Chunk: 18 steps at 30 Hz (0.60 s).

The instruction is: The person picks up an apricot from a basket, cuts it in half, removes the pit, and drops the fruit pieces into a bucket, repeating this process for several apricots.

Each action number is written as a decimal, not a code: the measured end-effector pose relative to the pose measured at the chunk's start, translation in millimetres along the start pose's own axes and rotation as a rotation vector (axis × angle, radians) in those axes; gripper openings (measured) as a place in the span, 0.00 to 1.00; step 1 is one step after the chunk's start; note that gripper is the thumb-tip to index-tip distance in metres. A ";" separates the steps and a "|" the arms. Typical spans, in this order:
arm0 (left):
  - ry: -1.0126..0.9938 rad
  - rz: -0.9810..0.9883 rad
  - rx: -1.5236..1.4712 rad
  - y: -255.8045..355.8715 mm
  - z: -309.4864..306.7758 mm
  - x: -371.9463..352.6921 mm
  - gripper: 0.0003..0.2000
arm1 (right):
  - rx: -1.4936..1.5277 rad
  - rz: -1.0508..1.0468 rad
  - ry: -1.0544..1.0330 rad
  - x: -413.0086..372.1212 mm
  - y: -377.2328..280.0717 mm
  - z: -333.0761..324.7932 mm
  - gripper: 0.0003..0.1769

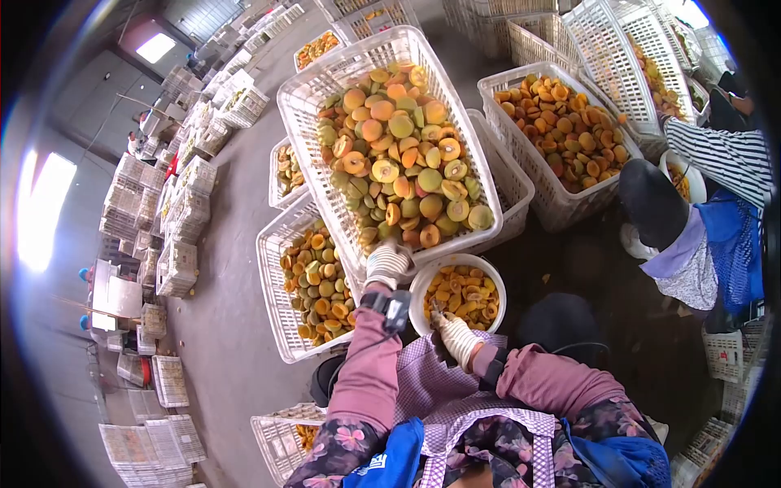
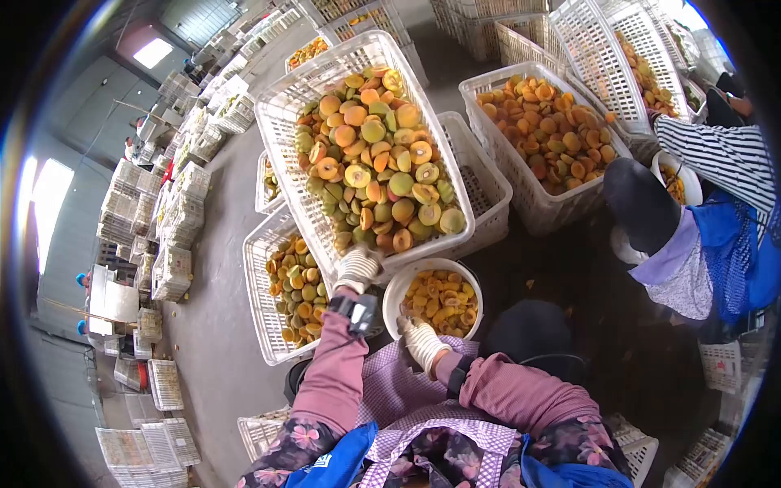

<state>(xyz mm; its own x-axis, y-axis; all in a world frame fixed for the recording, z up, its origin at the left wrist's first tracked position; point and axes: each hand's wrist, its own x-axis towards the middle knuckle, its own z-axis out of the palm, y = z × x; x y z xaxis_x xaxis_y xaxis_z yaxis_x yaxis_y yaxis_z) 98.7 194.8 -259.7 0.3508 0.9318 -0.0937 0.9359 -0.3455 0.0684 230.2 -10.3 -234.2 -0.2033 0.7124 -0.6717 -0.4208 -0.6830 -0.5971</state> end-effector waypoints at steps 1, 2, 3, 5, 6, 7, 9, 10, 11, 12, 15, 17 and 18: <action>-0.141 -0.235 -0.075 33.2 -30.3 -9.5 0.19 | -0.029 -0.042 0.028 7.8 5.4 -0.6 0.21; -0.237 -0.230 -0.091 36.7 -37.9 -4.8 0.20 | -0.057 -0.043 0.014 9.2 3.9 -1.3 0.22; -0.236 -0.220 -0.090 35.3 -39.1 -3.0 0.20 | -0.052 -0.048 0.020 6.9 -1.3 -0.8 0.22; -0.277 -0.190 -0.207 27.9 -39.1 -3.1 0.20 | -0.113 -0.118 0.087 2.5 -13.5 -0.7 0.23; -0.225 -0.163 -0.222 18.2 -22.1 -1.4 0.19 | -0.182 -0.204 0.125 15.2 -9.1 -5.1 0.24; -0.231 -0.161 -0.220 22.9 -27.6 -5.1 0.19 | -0.181 -0.237 0.163 22.6 -8.8 -5.3 0.24; -0.146 -0.170 -0.306 29.6 -36.9 -14.6 0.15 | -0.221 -0.427 0.208 26.8 -8.3 -3.0 0.25; -0.119 -0.191 -0.418 24.5 -26.9 -15.3 0.14 | -0.166 -0.355 0.203 26.9 -12.2 -0.2 0.25; -0.075 -0.079 -1.086 26.3 -21.1 -25.0 0.15 | -0.164 -0.359 0.204 27.1 -17.2 0.6 0.25; -0.031 0.053 -1.748 30.4 -10.0 -41.1 0.15 | -0.262 -0.392 0.213 21.4 -24.2 2.6 0.25; 0.128 -0.095 -2.034 58.5 14.1 -84.7 0.15 | -0.693 -0.540 0.224 13.7 -25.7 -1.3 0.24; 0.022 -0.221 -2.107 70.2 -9.3 -94.3 0.14 | -0.765 -0.533 0.249 9.0 -21.6 -0.4 0.24; -0.088 -0.337 -2.171 73.4 -17.3 -97.8 0.14 | -0.769 -0.529 0.243 4.5 -23.2 1.1 0.24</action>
<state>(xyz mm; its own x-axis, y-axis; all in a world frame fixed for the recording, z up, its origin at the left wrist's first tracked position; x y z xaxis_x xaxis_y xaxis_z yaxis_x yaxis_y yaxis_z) 132.6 80.2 -228.4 0.2879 0.8853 -0.3652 -0.5067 0.4644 0.7264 238.1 8.9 -222.9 0.0713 0.9646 -0.2538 0.3067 -0.2633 -0.9147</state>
